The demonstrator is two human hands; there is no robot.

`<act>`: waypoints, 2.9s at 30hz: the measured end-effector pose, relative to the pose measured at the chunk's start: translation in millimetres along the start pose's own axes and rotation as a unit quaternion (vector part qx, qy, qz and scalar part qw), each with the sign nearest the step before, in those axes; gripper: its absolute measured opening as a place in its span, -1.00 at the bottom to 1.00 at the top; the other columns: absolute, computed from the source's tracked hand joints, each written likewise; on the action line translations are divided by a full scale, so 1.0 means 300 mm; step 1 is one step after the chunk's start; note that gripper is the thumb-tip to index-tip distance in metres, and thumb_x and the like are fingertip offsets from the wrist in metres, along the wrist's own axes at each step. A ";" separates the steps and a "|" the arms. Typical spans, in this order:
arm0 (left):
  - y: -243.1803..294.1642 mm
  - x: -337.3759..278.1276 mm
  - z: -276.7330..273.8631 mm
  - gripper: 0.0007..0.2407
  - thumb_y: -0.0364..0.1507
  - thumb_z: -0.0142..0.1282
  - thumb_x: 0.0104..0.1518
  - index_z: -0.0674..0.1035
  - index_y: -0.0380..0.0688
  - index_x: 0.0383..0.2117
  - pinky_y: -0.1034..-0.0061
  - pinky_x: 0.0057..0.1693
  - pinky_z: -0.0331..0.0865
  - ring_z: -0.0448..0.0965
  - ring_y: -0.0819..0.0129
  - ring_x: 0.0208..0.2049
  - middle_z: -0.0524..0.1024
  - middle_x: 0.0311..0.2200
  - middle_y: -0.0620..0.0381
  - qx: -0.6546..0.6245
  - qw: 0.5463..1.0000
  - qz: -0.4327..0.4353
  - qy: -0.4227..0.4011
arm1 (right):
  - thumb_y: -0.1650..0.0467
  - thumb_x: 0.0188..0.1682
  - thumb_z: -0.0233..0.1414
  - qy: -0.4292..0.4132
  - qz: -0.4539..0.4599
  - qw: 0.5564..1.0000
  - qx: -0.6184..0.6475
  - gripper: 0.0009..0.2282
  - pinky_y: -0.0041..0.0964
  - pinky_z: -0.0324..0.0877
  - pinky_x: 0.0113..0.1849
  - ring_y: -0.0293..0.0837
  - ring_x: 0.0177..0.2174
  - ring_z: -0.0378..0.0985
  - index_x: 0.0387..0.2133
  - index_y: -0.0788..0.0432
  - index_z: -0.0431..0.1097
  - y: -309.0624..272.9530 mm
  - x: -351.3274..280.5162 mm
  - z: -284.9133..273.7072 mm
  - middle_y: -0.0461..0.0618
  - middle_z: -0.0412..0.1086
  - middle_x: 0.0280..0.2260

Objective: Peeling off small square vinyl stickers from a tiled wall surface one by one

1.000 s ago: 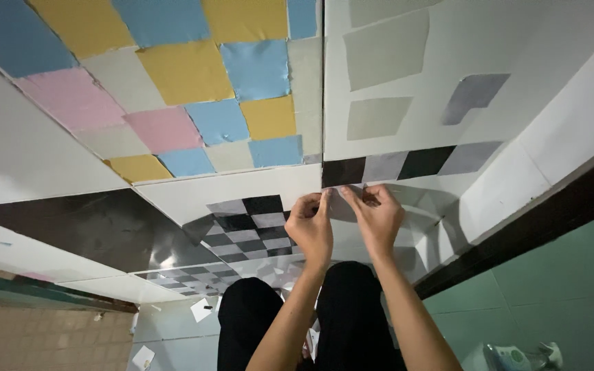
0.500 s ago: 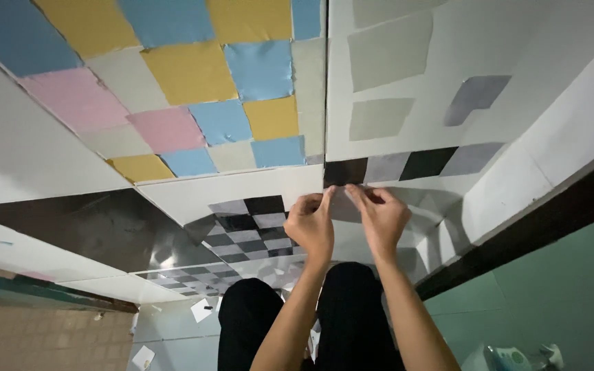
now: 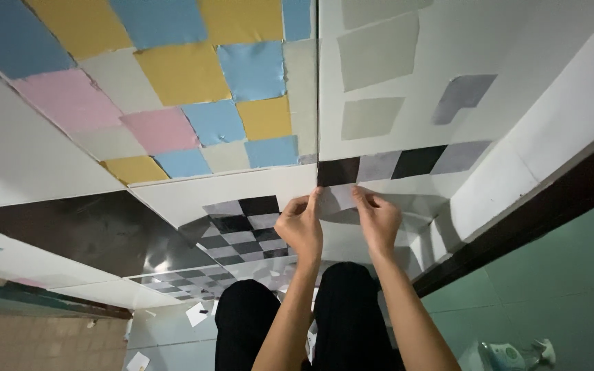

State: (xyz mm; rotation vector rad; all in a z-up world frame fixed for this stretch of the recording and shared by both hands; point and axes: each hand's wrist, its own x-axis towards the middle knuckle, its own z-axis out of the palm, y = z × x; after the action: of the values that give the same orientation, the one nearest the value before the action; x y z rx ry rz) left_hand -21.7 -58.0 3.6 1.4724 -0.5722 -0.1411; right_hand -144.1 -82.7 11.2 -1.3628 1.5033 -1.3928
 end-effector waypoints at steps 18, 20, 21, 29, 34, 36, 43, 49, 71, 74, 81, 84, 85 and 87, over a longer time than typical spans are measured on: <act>-0.047 -0.038 -0.055 -0.82 -0.46 0.58 -0.02 0.68 -0.09 -0.56 0.41 -0.37 0.54 0.75 0.09 -0.56 0.71 -0.63 0.03 0.006 0.996 0.075 -0.053 | 0.09 0.06 0.31 -0.016 -0.007 0.998 -0.057 -0.61 -0.18 0.47 -0.33 0.05 -0.42 0.70 -0.55 0.14 0.65 0.048 -0.014 0.000 0.06 0.62 -0.53; -0.060 -0.036 -0.067 -0.82 -0.46 0.58 -0.01 0.69 -0.09 -0.55 0.40 -0.36 0.55 0.74 0.09 -0.56 0.71 -0.63 0.04 0.008 0.995 0.080 -0.059 | 0.13 0.07 0.32 -0.015 -0.027 0.996 -0.081 -0.63 -0.17 0.47 -0.35 0.06 -0.45 0.68 -0.54 0.18 0.65 0.097 -0.020 -0.005 0.07 0.61 -0.56; -0.065 -0.031 -0.076 -0.83 -0.47 0.58 0.00 0.69 -0.09 -0.54 0.38 -0.35 0.56 0.74 0.09 -0.56 0.71 -0.63 0.04 0.010 0.994 0.086 -0.063 | 0.17 0.08 0.32 -0.017 -0.048 0.993 -0.105 -0.65 -0.15 0.46 -0.37 0.07 -0.48 0.67 -0.52 0.21 0.64 0.119 -0.025 -0.004 0.08 0.59 -0.58; -0.128 -0.053 -0.111 -0.83 -0.42 0.52 0.05 0.64 -0.03 -0.46 0.30 -0.34 0.52 0.73 0.09 -0.52 0.72 -0.57 0.08 0.064 0.987 0.096 -0.115 | 0.21 -0.08 0.39 -0.021 -0.151 0.971 -0.183 -0.71 -0.14 0.45 -0.42 0.20 -0.45 0.68 -0.59 0.16 0.60 -0.045 -0.064 0.025 0.12 0.57 -0.59; -0.216 -0.080 -0.162 -0.84 -0.32 0.52 0.02 0.68 0.08 -0.45 0.29 -0.35 0.49 0.72 0.09 -0.54 0.71 -0.60 0.13 0.126 0.980 0.029 -0.152 | 0.25 -0.12 0.44 -0.009 -0.198 0.967 -0.163 -0.76 -0.12 0.45 -0.46 0.24 -0.45 0.66 -0.59 0.11 0.61 -0.113 -0.046 0.082 0.10 0.55 -0.59; -0.216 -0.079 -0.216 -0.86 -0.34 0.43 0.13 0.65 0.01 -0.43 0.29 -0.31 0.51 0.73 0.02 -0.48 0.71 -0.55 0.06 0.080 0.988 0.001 -0.131 | 0.29 -0.07 0.44 0.016 -0.217 0.948 -0.234 -0.76 -0.24 0.46 -0.45 0.08 -0.64 0.60 -0.64 0.07 0.61 -0.094 -0.084 0.092 0.01 0.53 -0.68; -0.184 0.072 -0.373 -0.94 -0.40 0.43 0.16 0.75 0.01 -0.32 0.41 -0.38 0.56 0.75 0.19 -0.44 0.76 -0.46 0.07 0.032 0.999 0.014 -0.008 | 0.04 -0.14 0.43 0.030 -0.242 0.934 -0.262 -0.62 0.15 0.51 -0.42 0.30 -0.50 0.65 -0.51 0.08 0.62 -0.008 -0.093 0.145 0.12 0.56 -0.58; -0.175 0.137 -0.397 -0.46 -0.61 0.38 0.14 0.53 -0.16 0.32 0.37 -0.22 0.69 0.70 -0.04 -0.11 0.62 0.00 -0.19 0.077 0.977 0.187 0.071 | 0.04 0.03 0.33 -0.071 -0.201 0.962 -0.173 -0.64 -0.08 0.53 -0.43 0.15 -0.53 0.67 -0.51 0.04 0.65 -0.084 -0.265 0.198 -0.01 0.58 -0.62; -0.045 0.140 -0.313 -0.50 -0.67 0.28 0.22 0.47 -0.27 0.35 0.17 0.05 0.53 0.58 -0.01 0.04 0.41 0.06 -0.16 0.065 0.961 0.256 0.082 | 0.42 0.03 0.22 -0.191 -0.121 0.960 -0.164 -0.90 -0.07 0.60 -0.38 0.14 -0.51 0.70 -0.31 0.25 0.63 -0.162 -0.328 0.168 0.20 0.61 -0.54; -0.061 0.147 -0.317 -0.53 -0.63 0.33 0.19 0.54 -0.23 0.28 0.21 0.04 0.53 0.59 0.02 0.02 0.42 0.07 -0.08 0.065 0.964 0.245 0.078 | 0.43 0.00 0.24 -0.187 -0.124 0.961 -0.163 -0.87 0.08 0.60 -0.31 0.30 -0.34 0.72 -0.27 0.29 0.62 -0.137 -0.322 0.168 0.33 0.64 -0.37; -0.036 0.155 -0.321 -0.70 -0.60 0.35 0.15 0.62 -0.23 0.02 0.24 0.01 0.56 0.62 0.06 -0.05 0.46 -0.05 0.00 0.055 0.973 0.208 0.080 | 0.39 0.05 0.25 -0.158 -0.146 0.968 -0.126 -0.88 0.04 0.60 -0.24 0.22 -0.29 0.73 -0.23 0.20 0.63 -0.111 -0.319 0.185 0.22 0.66 -0.34; -0.076 0.165 -0.310 -0.67 -0.58 0.36 0.17 0.56 -0.22 0.06 0.27 -0.03 0.56 0.63 0.07 -0.12 0.47 -0.08 0.00 0.036 0.979 0.184 0.082 | 0.33 0.10 0.26 -0.133 -0.218 0.963 -0.082 -0.72 0.15 0.55 -0.10 0.27 -0.15 0.70 0.00 0.24 0.55 -0.146 -0.302 0.232 0.24 0.65 -0.20; -0.079 0.168 -0.313 -0.67 -0.58 0.36 0.17 0.56 -0.22 0.06 0.27 -0.03 0.56 0.63 0.07 -0.12 0.47 -0.08 0.00 0.037 0.979 0.184 0.082 | 0.33 0.10 0.26 -0.134 -0.217 0.963 -0.082 -0.72 0.15 0.55 -0.10 0.27 -0.15 0.70 0.00 0.24 0.55 -0.169 -0.297 0.244 0.24 0.65 -0.20; -0.084 0.172 -0.316 -0.64 -0.57 0.36 0.17 0.53 -0.20 0.08 0.27 -0.05 0.54 0.63 0.05 -0.14 0.48 -0.11 -0.01 0.026 0.980 0.179 0.077 | 0.46 0.06 0.26 -0.099 -0.298 0.946 -0.079 -0.70 0.17 0.54 -0.08 0.28 -0.13 0.67 0.05 0.25 0.51 -0.214 -0.287 0.269 0.28 0.61 -0.17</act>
State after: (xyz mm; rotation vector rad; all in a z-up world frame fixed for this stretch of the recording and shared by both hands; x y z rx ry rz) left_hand 71.3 1.9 -5.6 1.3924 -0.7076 0.2700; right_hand -32.4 -14.4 41.5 -2.1117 1.1303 -1.4392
